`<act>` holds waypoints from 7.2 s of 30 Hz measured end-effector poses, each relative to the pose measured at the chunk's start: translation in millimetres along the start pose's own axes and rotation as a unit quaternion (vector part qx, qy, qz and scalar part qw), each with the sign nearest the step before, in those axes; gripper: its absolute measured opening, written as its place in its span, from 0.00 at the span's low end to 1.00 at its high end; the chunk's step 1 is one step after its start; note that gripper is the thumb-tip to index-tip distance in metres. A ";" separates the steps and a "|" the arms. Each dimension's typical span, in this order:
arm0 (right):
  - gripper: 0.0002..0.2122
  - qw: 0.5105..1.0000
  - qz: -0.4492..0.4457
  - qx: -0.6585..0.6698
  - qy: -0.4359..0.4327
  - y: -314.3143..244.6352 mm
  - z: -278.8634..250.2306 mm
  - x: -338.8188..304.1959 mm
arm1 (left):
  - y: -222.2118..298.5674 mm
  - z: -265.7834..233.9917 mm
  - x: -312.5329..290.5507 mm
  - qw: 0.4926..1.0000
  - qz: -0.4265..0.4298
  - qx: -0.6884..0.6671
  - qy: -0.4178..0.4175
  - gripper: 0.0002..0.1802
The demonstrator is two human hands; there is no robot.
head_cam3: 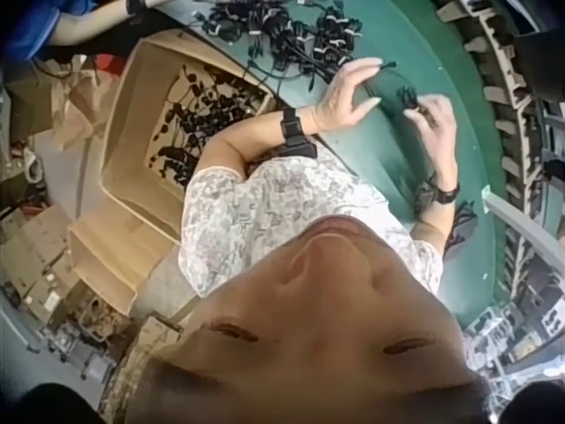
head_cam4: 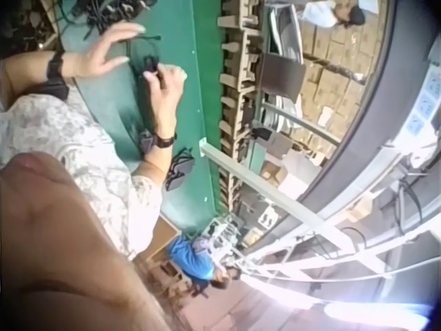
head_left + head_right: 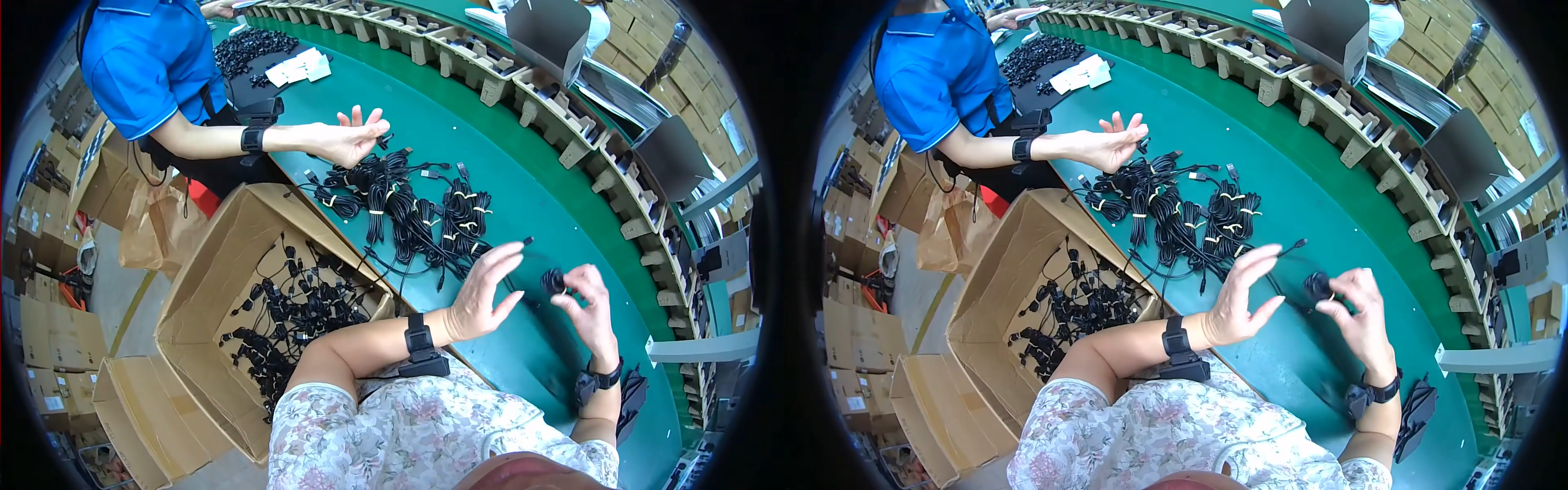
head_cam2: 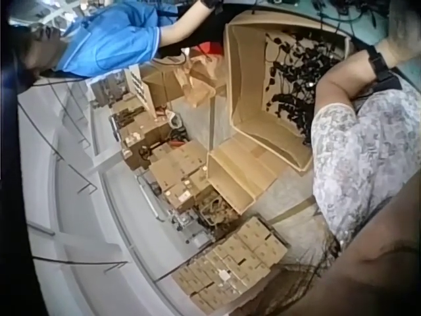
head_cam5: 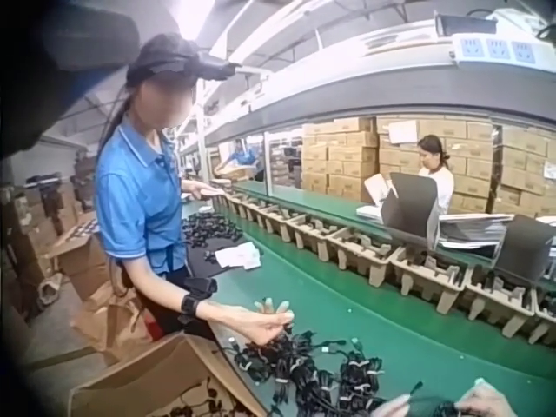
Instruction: The person picks up a cable from a pile, wraps it around a small black pad, and places the assembly into a cardboard tray. They also reach into a large box to retrieve more black pads, placing them on the table before continuing to wrap cables around the pads and traying them.
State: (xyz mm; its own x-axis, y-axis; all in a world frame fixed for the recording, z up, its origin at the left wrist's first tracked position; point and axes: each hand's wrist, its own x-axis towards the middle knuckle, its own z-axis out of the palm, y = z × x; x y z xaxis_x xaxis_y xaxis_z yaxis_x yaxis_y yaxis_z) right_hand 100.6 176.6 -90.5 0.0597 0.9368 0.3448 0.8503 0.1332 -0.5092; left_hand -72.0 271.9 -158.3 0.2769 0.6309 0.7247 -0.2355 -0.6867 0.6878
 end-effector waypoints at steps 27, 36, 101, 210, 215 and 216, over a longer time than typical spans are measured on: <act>0.17 0.947 0.166 0.272 -0.036 -20.2 28.8 -14.4 | 0.0 1.4 -13.6 0.900 -0.315 -0.242 -0.182 0.12; 0.27 0.967 -0.151 -0.196 -0.052 -29.8 25.3 -13.6 | -0.7 -1.5 -13.4 0.789 -0.464 -0.241 -0.323 0.14; 0.16 0.858 0.421 -0.178 0.235 298.0 -201.1 -30.5 | -20.4 4.0 -20.7 0.912 -0.238 -0.066 -0.327 0.09; 0.13 0.879 0.329 0.186 0.291 260.3 -120.3 -22.6 | -30.8 15.8 -23.9 0.927 -0.182 0.046 -0.326 0.07; 0.17 0.835 0.457 -0.017 0.307 362.4 -165.1 -9.7 | -30.3 12.3 -22.8 0.926 -0.187 0.062 -0.323 0.07; 0.18 0.823 0.483 -0.092 0.284 376.6 -170.6 -5.6 | -31.1 12.7 -23.8 0.927 -0.183 0.066 -0.320 0.07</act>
State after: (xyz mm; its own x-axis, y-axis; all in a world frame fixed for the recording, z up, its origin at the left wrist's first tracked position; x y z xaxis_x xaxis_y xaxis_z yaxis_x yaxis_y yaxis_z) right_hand 509.7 166.3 -149.7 0.9449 0.2680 0.1881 0.3242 -0.6850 -0.6524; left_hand -59.5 273.6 -197.5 0.8224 0.5153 0.2411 0.0879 -0.5338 0.8410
